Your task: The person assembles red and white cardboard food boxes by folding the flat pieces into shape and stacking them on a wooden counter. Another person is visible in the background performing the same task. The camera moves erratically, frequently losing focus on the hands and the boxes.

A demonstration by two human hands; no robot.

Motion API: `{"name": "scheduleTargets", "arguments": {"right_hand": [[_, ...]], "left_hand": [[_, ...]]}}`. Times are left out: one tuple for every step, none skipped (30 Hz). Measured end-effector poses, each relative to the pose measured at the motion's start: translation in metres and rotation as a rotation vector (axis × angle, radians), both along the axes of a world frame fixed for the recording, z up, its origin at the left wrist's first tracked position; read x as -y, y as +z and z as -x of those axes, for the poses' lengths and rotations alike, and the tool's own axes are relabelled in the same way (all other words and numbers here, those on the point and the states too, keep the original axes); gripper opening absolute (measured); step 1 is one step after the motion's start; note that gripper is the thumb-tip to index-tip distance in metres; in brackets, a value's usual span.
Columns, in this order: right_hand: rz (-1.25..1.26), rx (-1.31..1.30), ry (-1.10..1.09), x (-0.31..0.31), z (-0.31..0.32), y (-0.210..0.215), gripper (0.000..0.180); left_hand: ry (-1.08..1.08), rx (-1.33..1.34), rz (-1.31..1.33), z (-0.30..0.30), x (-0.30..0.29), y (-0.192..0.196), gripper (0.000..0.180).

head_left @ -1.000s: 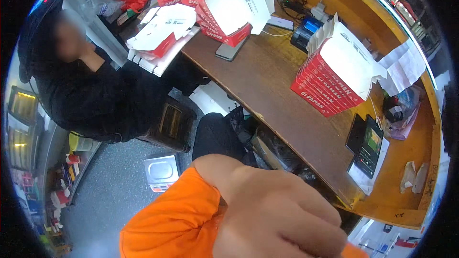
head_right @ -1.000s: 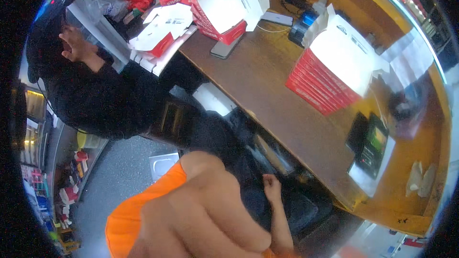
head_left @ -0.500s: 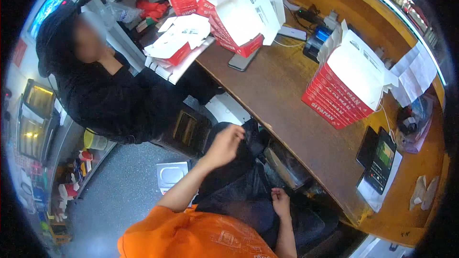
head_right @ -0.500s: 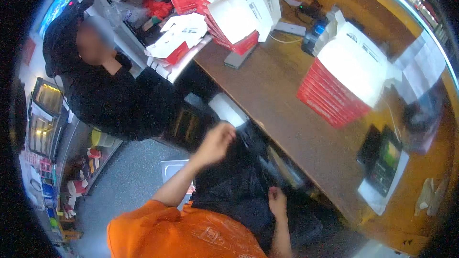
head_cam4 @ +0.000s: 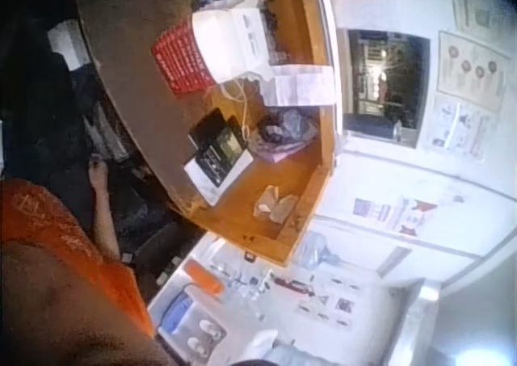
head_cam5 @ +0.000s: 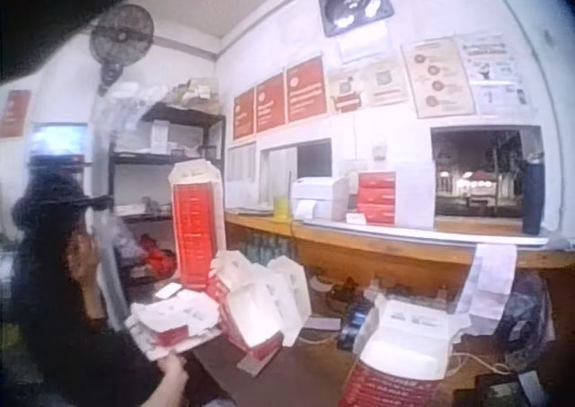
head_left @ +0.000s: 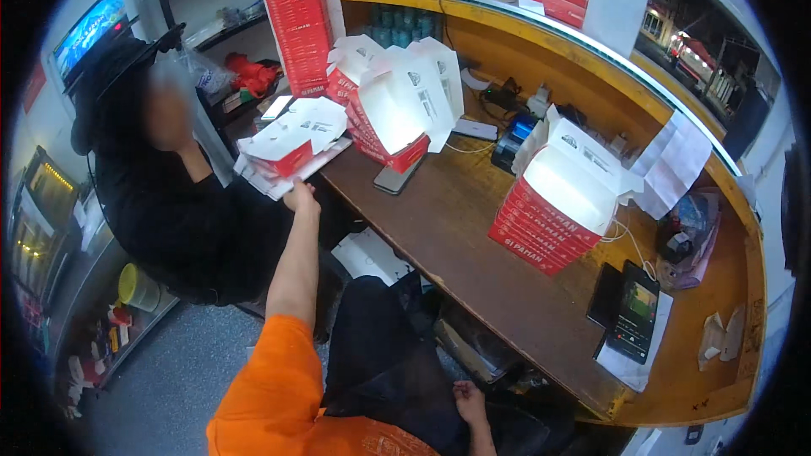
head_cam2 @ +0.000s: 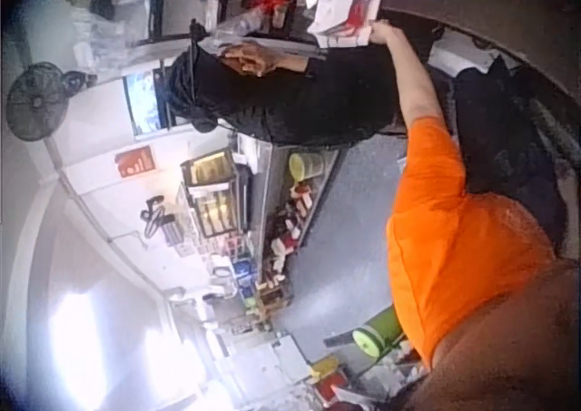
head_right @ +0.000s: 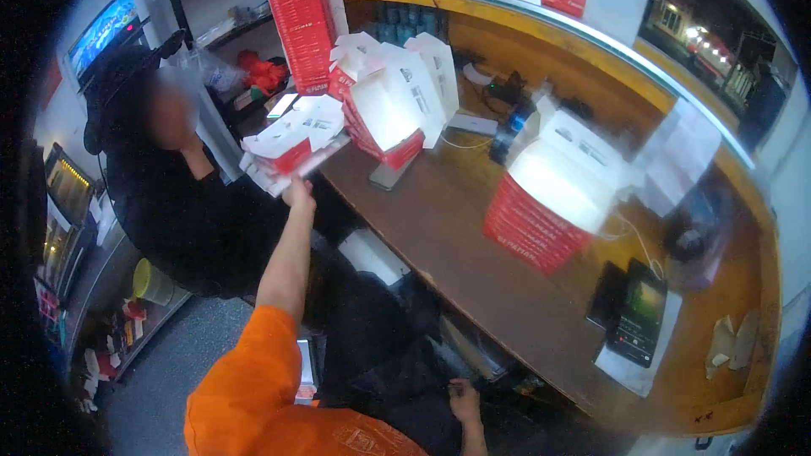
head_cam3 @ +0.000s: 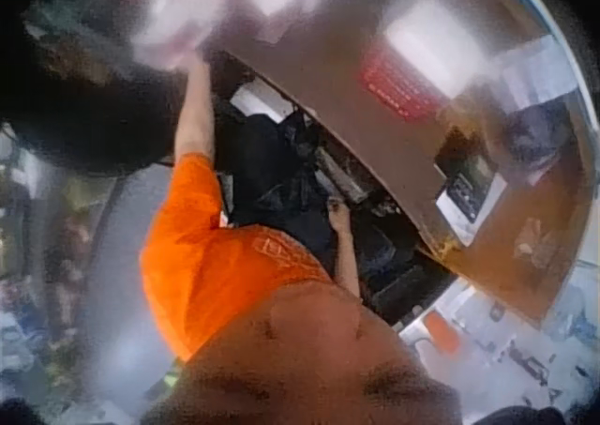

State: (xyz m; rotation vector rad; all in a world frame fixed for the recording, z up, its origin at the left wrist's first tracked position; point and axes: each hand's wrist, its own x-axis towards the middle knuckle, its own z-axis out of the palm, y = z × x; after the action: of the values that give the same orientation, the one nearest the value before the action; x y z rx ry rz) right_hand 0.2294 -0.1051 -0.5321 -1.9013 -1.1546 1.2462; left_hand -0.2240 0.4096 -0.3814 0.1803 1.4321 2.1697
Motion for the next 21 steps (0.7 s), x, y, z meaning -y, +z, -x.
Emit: {"name": "scheduleTargets", "arguments": {"right_hand": [[0.015, 0.020, 0.014, -0.002, 0.003, 0.005, 0.020], [0.029, 0.039, 0.033, -0.005, 0.005, 0.012, 0.022], [0.054, 0.036, 0.027, -0.004, 0.001, 0.016, 0.022], [0.067, 0.010, 0.046, -0.004, 0.005, 0.022, 0.023], [0.090, 0.007, 0.028, -0.005, 0.000, 0.024, 0.024], [0.085, 0.026, 0.021, -0.004, -0.003, 0.022, 0.024], [0.072, 0.024, 0.046, -0.004, 0.001, 0.022, 0.024], [0.064, 0.031, 0.060, -0.004, 0.002, 0.020, 0.023], [0.083, 0.033, 0.064, -0.004, 0.004, 0.023, 0.024], [0.100, 0.031, 0.077, -0.007, 0.006, 0.030, 0.024], [0.118, 0.031, 0.088, -0.008, 0.008, 0.033, 0.024], [0.102, 0.039, 0.097, -0.008, 0.008, 0.031, 0.024], [0.088, 0.047, 0.105, -0.007, 0.007, 0.029, 0.024], [0.073, 0.056, 0.111, -0.006, 0.006, 0.027, 0.024], [0.079, 0.050, 0.105, -0.006, 0.005, 0.026, 0.025], [0.085, 0.044, 0.099, -0.005, 0.005, 0.025, 0.025], [0.090, 0.037, 0.092, -0.005, 0.004, 0.025, 0.025], [0.085, 0.025, 0.093, -0.004, 0.006, 0.023, 0.026], [0.084, 0.019, 0.083, -0.004, 0.003, 0.023, 0.026], [0.083, 0.013, 0.075, -0.004, 0.002, 0.022, 0.026], [0.087, 0.014, 0.090, -0.006, 0.005, 0.028, 0.026]], "left_hand": [[0.053, -0.084, -0.028, 0.004, -0.002, 0.011, 0.032], [0.112, -0.170, -0.056, 0.011, -0.003, 0.024, 0.032], [0.095, -0.214, -0.016, -0.004, -0.005, 0.038, 0.038], [0.112, -0.304, -0.228, 0.003, -0.007, 0.050, 0.045], [0.076, -0.301, -0.221, -0.025, -0.008, 0.066, 0.045], [0.043, -0.304, -0.212, -0.051, -0.002, 0.088, 0.046], [0.032, -0.433, -0.145, -0.039, 0.002, 0.102, 0.048], [-0.019, -0.520, -0.121, -0.039, 0.007, 0.117, 0.048], [-0.075, -0.602, -0.095, -0.043, 0.014, 0.135, 0.048], [-0.124, -0.689, -0.068, -0.041, 0.021, 0.149, 0.048], [-0.055, -0.804, -0.014, -0.040, 0.023, 0.158, 0.046], [0.014, -0.918, 0.034, -0.041, 0.022, 0.167, 0.045], [0.084, -1.031, 0.083, -0.043, 0.020, 0.176, 0.044], [0.154, -1.142, 0.131, -0.046, 0.021, 0.184, 0.043], [0.100, -1.136, 0.160, -0.049, 0.024, 0.192, 0.044], [0.128, -1.174, 0.142, -0.046, 0.024, 0.196, 0.044], [0.157, -1.213, 0.123, -0.040, 0.025, 0.201, 0.043], [0.189, -1.254, 0.105, -0.037, 0.028, 0.205, 0.043], [0.141, -1.195, 0.114, -0.047, 0.041, 0.216, 0.042], [0.133, -1.174, 0.122, -0.048, 0.047, 0.221, 0.038], [0.135, -1.182, 0.130, -0.046, 0.061, 0.229, 0.037]]}}
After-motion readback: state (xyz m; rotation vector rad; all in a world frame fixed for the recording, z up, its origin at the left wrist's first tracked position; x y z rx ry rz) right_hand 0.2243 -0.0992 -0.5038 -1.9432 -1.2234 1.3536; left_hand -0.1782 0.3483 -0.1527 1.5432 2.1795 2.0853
